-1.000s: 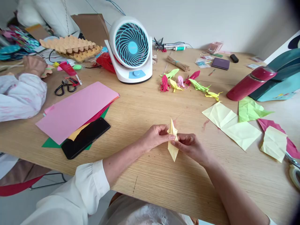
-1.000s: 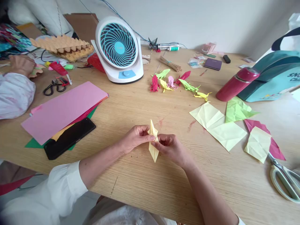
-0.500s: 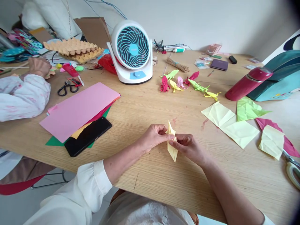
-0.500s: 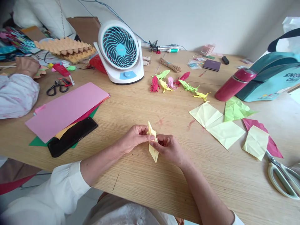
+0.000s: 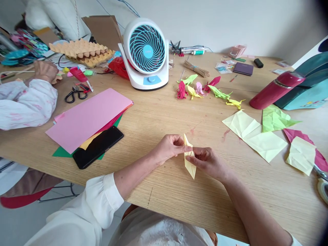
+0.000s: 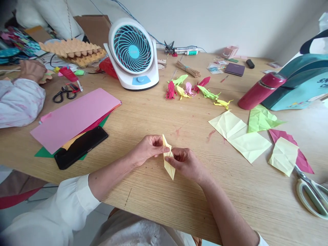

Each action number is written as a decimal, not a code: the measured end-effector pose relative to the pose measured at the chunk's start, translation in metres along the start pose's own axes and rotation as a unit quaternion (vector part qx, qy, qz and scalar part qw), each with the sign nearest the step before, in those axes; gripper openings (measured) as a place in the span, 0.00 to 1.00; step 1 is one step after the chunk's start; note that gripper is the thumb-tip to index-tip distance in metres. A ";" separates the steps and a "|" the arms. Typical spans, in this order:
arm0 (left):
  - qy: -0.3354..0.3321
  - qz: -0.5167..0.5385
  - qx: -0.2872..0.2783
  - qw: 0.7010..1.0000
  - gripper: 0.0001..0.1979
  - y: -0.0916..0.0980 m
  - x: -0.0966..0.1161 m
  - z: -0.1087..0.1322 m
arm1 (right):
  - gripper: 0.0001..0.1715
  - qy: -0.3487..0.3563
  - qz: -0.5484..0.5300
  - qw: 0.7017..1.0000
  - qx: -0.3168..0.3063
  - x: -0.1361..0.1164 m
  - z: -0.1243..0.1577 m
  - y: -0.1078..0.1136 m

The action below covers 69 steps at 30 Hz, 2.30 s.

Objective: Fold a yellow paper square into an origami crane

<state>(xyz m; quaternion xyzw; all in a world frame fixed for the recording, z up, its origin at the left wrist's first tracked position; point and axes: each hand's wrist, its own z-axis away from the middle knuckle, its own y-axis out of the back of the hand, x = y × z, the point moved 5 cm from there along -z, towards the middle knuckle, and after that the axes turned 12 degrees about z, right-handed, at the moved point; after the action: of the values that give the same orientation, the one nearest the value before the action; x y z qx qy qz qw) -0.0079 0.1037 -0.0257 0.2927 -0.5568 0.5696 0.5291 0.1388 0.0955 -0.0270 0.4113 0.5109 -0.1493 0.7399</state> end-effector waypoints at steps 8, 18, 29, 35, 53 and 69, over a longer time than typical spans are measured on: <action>-0.009 0.029 -0.073 0.997 0.23 0.003 0.011 0.001 | 0.28 -0.010 -0.054 0.998 -0.031 0.001 0.001 0.000; 0.005 -0.034 -0.111 0.993 0.18 0.004 0.007 0.001 | 0.27 -0.003 -0.036 0.999 -0.036 0.004 0.001 0.000; 0.006 -0.001 -0.046 0.999 0.21 0.006 0.003 0.000 | 0.24 0.000 0.034 0.999 -0.010 0.004 0.002 -0.002; -0.035 -0.020 -0.014 0.999 0.21 0.010 0.005 -0.002 | 0.25 -0.010 0.039 0.999 -0.010 0.005 0.002 -0.002; -0.172 -0.159 -0.001 0.972 0.15 0.007 0.021 0.003 | 0.24 -0.002 0.014 1.000 -0.008 0.005 0.001 -0.003; -0.139 -0.191 -0.038 0.971 0.16 0.008 0.018 0.000 | 0.20 0.003 0.034 0.999 0.013 0.004 0.003 -0.003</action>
<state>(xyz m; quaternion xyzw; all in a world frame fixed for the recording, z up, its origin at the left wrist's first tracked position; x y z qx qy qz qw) -0.0199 0.1096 -0.0113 0.4498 -0.5800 0.3900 0.5560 0.1403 0.0925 -0.0318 0.4383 0.4973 -0.1292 0.7375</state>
